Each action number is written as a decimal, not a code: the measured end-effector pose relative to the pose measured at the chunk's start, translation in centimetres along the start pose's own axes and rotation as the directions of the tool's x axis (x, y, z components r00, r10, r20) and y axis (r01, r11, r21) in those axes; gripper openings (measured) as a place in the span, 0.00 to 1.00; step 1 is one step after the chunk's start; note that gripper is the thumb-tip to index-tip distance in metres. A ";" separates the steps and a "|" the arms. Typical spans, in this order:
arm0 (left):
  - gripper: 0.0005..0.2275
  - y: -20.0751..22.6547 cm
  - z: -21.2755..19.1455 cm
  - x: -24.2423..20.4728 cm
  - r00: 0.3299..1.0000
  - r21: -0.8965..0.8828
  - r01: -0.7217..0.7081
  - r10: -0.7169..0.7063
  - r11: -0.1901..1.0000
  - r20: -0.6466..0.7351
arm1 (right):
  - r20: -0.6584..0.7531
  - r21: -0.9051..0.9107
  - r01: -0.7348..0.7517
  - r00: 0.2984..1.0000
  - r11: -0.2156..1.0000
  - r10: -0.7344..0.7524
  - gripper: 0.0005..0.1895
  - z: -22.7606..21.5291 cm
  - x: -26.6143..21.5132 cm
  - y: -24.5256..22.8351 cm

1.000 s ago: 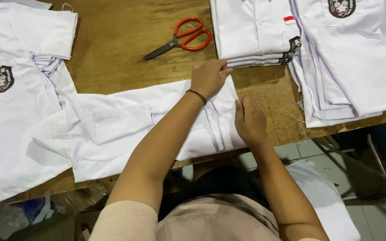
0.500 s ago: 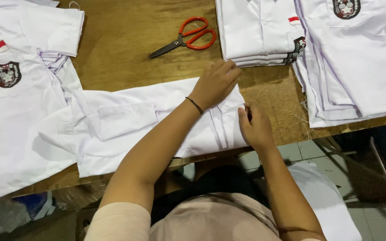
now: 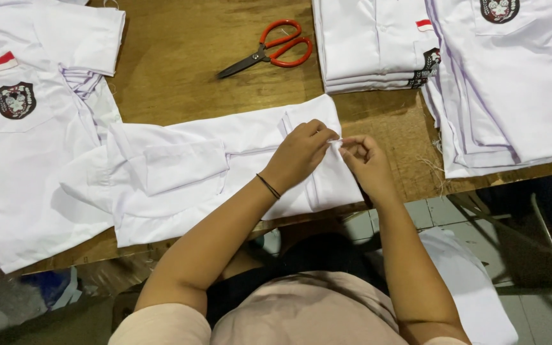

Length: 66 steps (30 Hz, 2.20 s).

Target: The person folds a white short-sleeved shirt on a wooden table. They smooth the fabric, fold the sleeves inward, fold the bottom up, and then fold the shirt in half to create a neat rectangular shape.

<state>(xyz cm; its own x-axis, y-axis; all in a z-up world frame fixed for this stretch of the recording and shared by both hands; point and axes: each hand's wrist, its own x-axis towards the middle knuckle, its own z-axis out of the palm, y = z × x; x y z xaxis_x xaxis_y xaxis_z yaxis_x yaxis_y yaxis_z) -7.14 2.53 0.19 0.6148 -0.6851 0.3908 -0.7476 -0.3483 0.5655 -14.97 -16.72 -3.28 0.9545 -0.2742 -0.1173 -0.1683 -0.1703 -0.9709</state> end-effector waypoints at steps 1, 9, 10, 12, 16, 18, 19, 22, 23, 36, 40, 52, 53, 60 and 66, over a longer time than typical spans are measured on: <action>0.08 -0.1 0.1 -0.2 0.999 0.011 0.005 -0.004 1.000 -0.033 | 0.007 0.002 0.038 0.999 0.999 -0.038 0.14 0.3 0.0 0.2; 0.05 0.7 -0.4 -1.1 0.985 -0.071 0.099 -0.108 0.993 -0.134 | -0.025 -0.240 0.184 0.980 0.953 -0.195 0.16 1.6 -1.0 -3.3; 0.05 0.7 -0.4 -1.0 0.980 -0.109 0.117 -0.133 0.987 -0.147 | -0.046 -0.252 0.184 0.978 0.950 -0.202 0.15 1.7 -1.1 -3.5; 0.05 0.8 -0.3 -0.8 0.974 -0.148 0.135 -0.158 0.980 -0.160 | -0.067 -0.264 0.185 0.976 0.947 -0.209 0.14 1.8 -1.2 -3.7; 0.05 0.9 -0.3 -0.1 0.954 -0.243 0.191 -0.238 0.951 -0.183 | -0.098 -0.327 0.259 0.947 0.909 -0.305 0.11 2.0 -1.4 -3.8; 0.05 1.0 -0.5 0.2 0.950 -0.241 0.202 -0.250 0.949 -0.186 | -0.114 -0.354 0.281 0.934 0.892 -0.340 0.12 2.0 -1.7 -3.9; 0.05 1.2 -0.8 0.4 0.953 -0.238 0.213 -0.256 0.948 -0.165 | -0.119 -0.348 0.278 0.934 0.895 -0.337 0.13 2.0 -1.8 -4.1; 0.05 1.4 -1.6 0.9 0.958 -0.225 0.226 -0.258 0.948 -0.126 | -0.120 -0.325 0.259 0.943 0.909 -0.312 0.13 1.8 -1.9 -3.8; 0.05 1.5 -1.9 1.2 0.961 -0.215 0.227 -0.254 0.950 -0.110 | -0.114 -0.309 0.246 0.949 0.919 -0.293 0.12 1.7 -1.8 -3.6; 0.08 -1.7 -4.5 2.8 0.998 -0.237 -0.060 0.053 0.970 -0.034 | 0.088 -0.296 0.410 0.911 0.863 -0.403 0.17 0.8 -0.8 -4.2; 0.11 -1.4 -4.8 2.3 0.998 -0.264 -0.065 0.065 0.962 -0.010 | 0.095 -0.274 0.370 0.929 0.887 -0.358 0.21 1.0 -1.4 -5.2; 0.11 -3.3 -2.7 0.9 0.997 -0.105 -0.079 0.075 0.991 -0.036 | 0.257 -0.623 0.405 0.914 0.669 -0.314 0.21 1.3 -1.6 -6.7; 0.10 -3.3 -2.8 0.9 0.997 -0.092 -0.073 0.069 0.993 -0.038 | 0.281 -0.685 0.399 0.917 0.609 -0.284 0.21 1.5 -1.8 -7.3; 0.10 -3.0 -2.4 0.1 1.000 -0.016 -0.019 0.019 1.000 -0.003 | 0.271 -0.706 0.329 0.944 0.627 -0.189 0.16 1.4 -0.7 -5.7; 0.11 -2.8 -2.5 -0.8 1.000 0.045 -0.008 0.008 0.999 0.001 | 0.281 -0.337 0.580 0.814 0.741 -0.509 0.10 -0.3 2.8 -0.7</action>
<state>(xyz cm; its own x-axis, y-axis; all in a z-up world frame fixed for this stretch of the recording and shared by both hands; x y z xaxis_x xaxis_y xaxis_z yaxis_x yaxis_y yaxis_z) -4.90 5.67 0.09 0.6085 -0.6888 0.3942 -0.7629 -0.3709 0.5295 -12.30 -17.67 -2.83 0.9316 0.1299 0.3396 0.3459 -0.6047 -0.7174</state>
